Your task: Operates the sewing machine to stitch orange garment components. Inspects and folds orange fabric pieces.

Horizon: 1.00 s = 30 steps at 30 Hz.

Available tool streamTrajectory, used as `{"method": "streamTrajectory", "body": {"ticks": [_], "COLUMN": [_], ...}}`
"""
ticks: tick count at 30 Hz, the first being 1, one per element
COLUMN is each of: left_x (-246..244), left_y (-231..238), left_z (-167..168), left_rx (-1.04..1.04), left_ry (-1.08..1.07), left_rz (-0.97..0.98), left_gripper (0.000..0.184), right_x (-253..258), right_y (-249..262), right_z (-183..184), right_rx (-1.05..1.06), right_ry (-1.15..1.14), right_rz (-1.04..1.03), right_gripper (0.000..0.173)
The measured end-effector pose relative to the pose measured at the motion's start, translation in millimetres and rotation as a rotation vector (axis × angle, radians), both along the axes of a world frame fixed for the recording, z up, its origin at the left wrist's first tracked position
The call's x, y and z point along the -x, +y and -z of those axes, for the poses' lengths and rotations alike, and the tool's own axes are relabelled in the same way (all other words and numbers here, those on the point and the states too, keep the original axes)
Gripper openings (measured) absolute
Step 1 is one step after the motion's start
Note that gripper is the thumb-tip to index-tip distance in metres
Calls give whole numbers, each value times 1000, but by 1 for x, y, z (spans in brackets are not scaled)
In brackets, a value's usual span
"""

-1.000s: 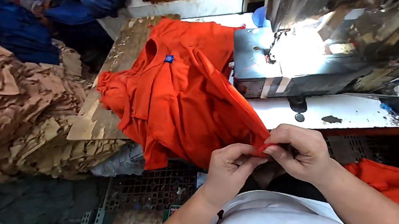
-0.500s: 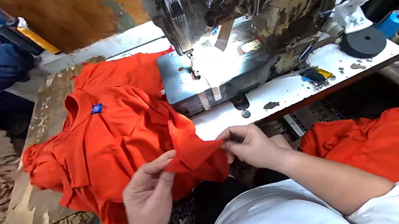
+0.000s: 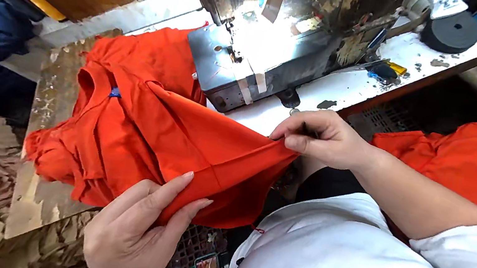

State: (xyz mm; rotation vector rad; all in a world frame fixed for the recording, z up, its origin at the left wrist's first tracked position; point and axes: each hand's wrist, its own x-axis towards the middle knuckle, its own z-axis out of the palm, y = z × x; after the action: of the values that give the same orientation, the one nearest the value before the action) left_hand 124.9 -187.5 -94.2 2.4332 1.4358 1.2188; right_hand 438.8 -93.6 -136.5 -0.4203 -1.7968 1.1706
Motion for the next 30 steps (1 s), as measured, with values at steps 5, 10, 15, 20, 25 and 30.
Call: {"method": "streamTrajectory", "body": {"ticks": [5,10,15,20,25,30], "left_x": [3,5,-26,-28,-60,-84], "left_y": [-8,-5,30,130,225,294], "left_z": [8,25,39,13,7,0], "left_rx": [-191,-312,-113,-271,211,288], "left_ry": [101,44,-735,-168,261,271], "left_rz": [-66,-117,66,51,-143,-211], "left_gripper": [20,12,15,14,20,26], "right_x": [3,4,7,33,43,37], "right_y": [-5,-5,0,-9,7,49], "right_z": [0,0,2,31,46,24], "right_rx": [-430,-591,-570,-8,624,673], "right_ry": [-87,-201,-302,-313,-308,-242], "right_rz": [150,270,245,101,137,286], "right_gripper": [20,20,15,31,32,31]}}
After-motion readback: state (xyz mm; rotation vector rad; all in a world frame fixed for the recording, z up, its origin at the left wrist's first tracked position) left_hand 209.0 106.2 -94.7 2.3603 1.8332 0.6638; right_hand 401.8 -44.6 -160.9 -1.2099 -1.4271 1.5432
